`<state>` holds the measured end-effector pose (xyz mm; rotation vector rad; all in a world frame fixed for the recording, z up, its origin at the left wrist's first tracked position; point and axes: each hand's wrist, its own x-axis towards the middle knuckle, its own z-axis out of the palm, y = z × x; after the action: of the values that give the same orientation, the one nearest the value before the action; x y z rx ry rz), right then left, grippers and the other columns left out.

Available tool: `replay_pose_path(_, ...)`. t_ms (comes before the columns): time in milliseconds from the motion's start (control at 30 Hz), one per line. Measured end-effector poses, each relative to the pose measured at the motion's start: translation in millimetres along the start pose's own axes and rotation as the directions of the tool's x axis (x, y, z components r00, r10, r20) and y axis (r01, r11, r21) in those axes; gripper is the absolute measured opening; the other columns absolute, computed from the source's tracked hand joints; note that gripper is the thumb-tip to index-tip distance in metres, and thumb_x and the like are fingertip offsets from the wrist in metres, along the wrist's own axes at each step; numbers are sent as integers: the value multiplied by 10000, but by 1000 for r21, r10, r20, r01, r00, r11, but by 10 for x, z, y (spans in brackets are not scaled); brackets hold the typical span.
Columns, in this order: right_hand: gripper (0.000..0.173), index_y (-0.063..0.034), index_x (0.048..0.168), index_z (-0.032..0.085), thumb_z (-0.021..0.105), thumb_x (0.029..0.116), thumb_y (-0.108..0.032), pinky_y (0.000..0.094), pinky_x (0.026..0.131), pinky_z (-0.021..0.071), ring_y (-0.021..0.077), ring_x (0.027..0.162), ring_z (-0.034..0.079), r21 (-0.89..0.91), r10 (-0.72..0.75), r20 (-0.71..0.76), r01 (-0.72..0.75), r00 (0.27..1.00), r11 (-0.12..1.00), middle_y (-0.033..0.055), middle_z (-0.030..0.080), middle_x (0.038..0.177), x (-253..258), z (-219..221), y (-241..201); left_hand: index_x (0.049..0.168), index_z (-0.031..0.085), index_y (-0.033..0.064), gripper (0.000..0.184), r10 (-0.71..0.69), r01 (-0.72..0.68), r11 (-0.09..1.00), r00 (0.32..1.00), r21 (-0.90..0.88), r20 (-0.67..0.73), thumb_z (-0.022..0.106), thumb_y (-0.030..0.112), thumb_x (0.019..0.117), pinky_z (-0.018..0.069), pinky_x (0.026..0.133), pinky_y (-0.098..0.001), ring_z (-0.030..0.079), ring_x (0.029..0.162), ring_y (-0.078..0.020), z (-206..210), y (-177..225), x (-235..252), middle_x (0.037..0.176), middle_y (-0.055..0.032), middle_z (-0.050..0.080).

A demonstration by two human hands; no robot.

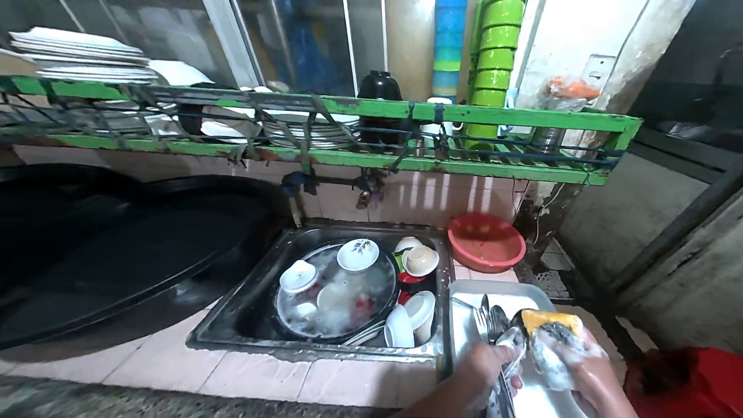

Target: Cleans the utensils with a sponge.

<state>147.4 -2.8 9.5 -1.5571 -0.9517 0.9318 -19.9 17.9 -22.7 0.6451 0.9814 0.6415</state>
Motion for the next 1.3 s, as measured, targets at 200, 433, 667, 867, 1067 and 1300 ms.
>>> replay_pose_path(200,698,-12,1375,482,736,726,-49,393,687,630,207,807,718,114,58,215,-84,975,990,123,705,1010,35,-181,-92,1153,576,14,240,-56,64,991,996,118,-71,663,175,998,572,585,-280,652,606,-135,41,8,-24,782,-53,657)
replay_pose_path(433,647,16,1360,574,843,780,-88,432,994,533,229,1121,657,-233,-19,90,40,996,972,174,675,1228,-29,39,-84,1154,581,15,245,6,3,997,993,71,-118,653,199,1011,564,539,-288,632,552,-143,57,42,-19,710,-52,631)
replay_pose_path(667,554,82,1362,559,754,887,-124,498,1093,454,344,1257,593,-352,-125,96,151,987,924,268,615,1330,-197,222,153,1093,575,-14,151,52,33,935,972,353,-229,611,68,972,497,588,-288,556,580,-117,92,32,-52,711,-30,570)
replay_pose_path(867,601,97,1424,494,726,926,-146,541,1116,423,403,1279,578,-448,-150,81,171,985,878,305,589,1359,49,293,169,960,558,25,70,50,15,971,963,239,-264,623,45,971,490,525,-248,544,508,-91,81,39,-30,623,-4,547)
replay_pose_path(1067,579,60,1432,511,709,940,-173,564,1098,439,417,1265,594,-620,-140,147,201,979,759,289,604,1354,246,269,66,1014,564,15,94,49,30,965,956,262,-290,634,53,964,497,535,-257,552,521,-101,64,20,26,651,-16,558)
replay_pose_path(1300,650,39,1464,445,701,936,-238,472,1045,499,295,1207,613,-246,-118,86,136,989,960,239,595,1347,434,24,41,1056,575,14,122,-18,31,996,989,84,-146,635,97,991,547,526,-263,610,530,-125,68,50,-46,687,-40,615)
